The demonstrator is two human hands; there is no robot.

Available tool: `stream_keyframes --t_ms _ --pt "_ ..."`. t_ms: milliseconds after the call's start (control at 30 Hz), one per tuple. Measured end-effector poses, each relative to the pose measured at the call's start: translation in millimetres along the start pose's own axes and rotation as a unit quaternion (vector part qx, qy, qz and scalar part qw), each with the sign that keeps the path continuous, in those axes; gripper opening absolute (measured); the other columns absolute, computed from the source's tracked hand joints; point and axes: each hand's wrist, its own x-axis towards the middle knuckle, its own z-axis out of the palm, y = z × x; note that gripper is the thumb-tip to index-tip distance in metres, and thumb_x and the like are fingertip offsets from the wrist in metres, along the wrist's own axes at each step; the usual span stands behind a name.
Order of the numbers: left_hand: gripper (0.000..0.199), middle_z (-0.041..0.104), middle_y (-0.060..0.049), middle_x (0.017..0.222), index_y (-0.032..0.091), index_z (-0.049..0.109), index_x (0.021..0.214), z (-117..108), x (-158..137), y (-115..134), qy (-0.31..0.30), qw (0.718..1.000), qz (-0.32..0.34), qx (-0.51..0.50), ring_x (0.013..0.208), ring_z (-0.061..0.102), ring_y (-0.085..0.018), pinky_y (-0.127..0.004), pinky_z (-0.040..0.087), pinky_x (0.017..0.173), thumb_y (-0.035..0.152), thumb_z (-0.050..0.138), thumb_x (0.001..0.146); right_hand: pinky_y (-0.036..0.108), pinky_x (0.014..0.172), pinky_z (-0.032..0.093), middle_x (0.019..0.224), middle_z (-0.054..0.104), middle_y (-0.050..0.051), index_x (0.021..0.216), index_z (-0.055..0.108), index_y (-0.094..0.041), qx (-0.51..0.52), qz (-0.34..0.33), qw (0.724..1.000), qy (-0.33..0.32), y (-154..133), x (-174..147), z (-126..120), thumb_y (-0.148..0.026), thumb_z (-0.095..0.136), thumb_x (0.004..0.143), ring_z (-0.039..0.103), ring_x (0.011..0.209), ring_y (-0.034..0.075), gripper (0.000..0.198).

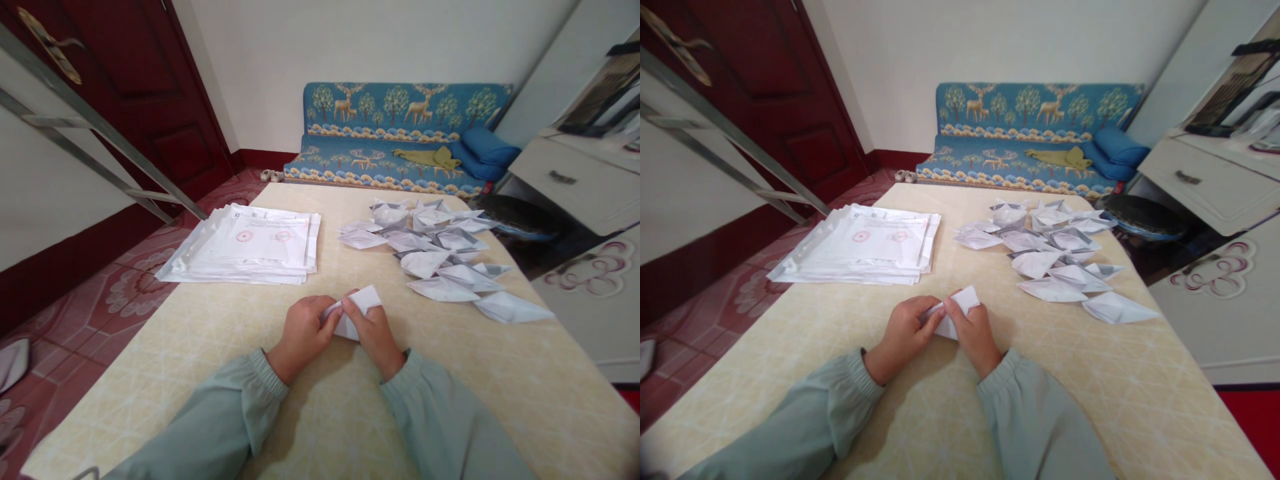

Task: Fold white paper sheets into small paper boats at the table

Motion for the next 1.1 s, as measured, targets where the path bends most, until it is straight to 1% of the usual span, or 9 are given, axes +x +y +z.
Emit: stream_keyframes --t_ms 100,267,433,533,667,867,1000,1100 --pt "0.027 0.059 -0.002 0.066 0.016 0.059 0.072 0.7 -0.7 1.4 -0.004 1.000 -0.008 -0.010 0.062 0.050 -0.012 -0.023 0.033 0.060 0.031 0.045 0.089 0.025 0.063 0.044 0.071 0.062 0.000 0.080 0.062 -0.017 -0.036 -0.019 0.999 -0.011 2.1 -1.3 -0.3 -0.041 0.055 0.084 0.057 0.068 0.016 0.026" --pt "0.026 0.050 0.001 0.059 0.016 0.051 0.063 0.9 1.1 0.9 -0.005 0.999 0.004 -0.040 0.058 0.044 -0.010 -0.023 0.029 0.057 0.025 0.046 0.087 0.024 0.060 0.041 0.068 0.061 -0.001 0.076 0.062 -0.017 -0.048 -0.024 0.999 -0.008 0.5 -2.7 0.2 -0.041 0.056 0.084 0.055 0.064 0.014 0.026" --pt "0.025 0.041 0.003 0.055 0.016 0.043 0.057 0.8 2.1 1.8 -0.007 0.999 0.008 -0.030 0.056 0.039 -0.009 -0.023 0.026 0.056 0.019 0.047 0.082 0.023 0.056 0.039 0.064 0.058 -0.001 0.073 0.062 -0.016 -0.038 -0.012 0.999 0.019 -3.1 -4.0 1.3 -0.042 0.059 0.081 0.051 0.061 0.013 0.027" --pt "0.024 0.042 0.003 0.055 0.016 0.044 0.058 0.9 2.4 3.9 -0.011 0.999 0.013 -0.027 0.057 0.040 -0.009 -0.023 0.026 0.057 0.018 0.047 0.081 0.023 0.053 0.038 0.061 0.055 -0.001 0.071 0.061 -0.015 -0.015 0.000 0.999 0.052 -4.5 -4.9 1.6 -0.044 0.060 0.079 0.048 0.057 0.012 0.030" --pt "0.024 0.041 0.003 0.055 0.016 0.044 0.057 1.6 2.6 4.3 -0.014 0.999 0.008 -0.032 0.055 0.039 -0.009 -0.023 0.026 0.056 0.019 0.047 0.081 0.023 0.053 0.038 0.061 0.054 -0.002 0.069 0.059 -0.015 0.021 0.010 0.993 0.117 -5.7 -4.7 -0.2 -0.045 0.061 0.078 0.048 0.058 0.012 0.031" --pt "0.024 0.044 0.002 0.055 0.016 0.047 0.058 1.9 2.1 3.0 -0.021 1.000 0.004 -0.014 0.056 0.041 -0.010 -0.024 0.027 0.056 0.021 0.046 0.081 0.024 0.051 0.038 0.061 0.054 -0.001 0.067 0.058 -0.015 0.037 0.017 0.989 0.143 -7.0 -3.9 -2.6 -0.046 0.063 0.077 0.049 0.057 0.013 0.033" --pt "0.025 0.044 0.002 0.055 0.017 0.047 0.058 0.3 2.0 4.4 -0.024 1.000 0.000 -0.003 0.056 0.041 -0.011 -0.024 0.027 0.056 0.021 0.045 0.082 0.025 0.051 0.039 0.061 0.056 0.001 0.066 0.057 -0.015 0.059 0.025 0.979 0.195 -7.1 -3.0 -3.7 -0.048 0.064 0.075 0.050 0.057 0.014 0.035" --pt "0.026 0.043 0.003 0.054 0.017 0.045 0.056 0.1 1.9 4.1 -0.028 1.000 -0.005 0.005 0.054 0.041 -0.011 -0.024 0.026 0.056 0.021 0.045 0.082 0.025 0.047 0.037 0.057 0.055 0.000 0.065 0.055 -0.016 0.072 0.036 0.969 0.235 -4.8 0.3 -5.9 -0.051 0.064 0.074 0.048 0.053 0.013 0.037"
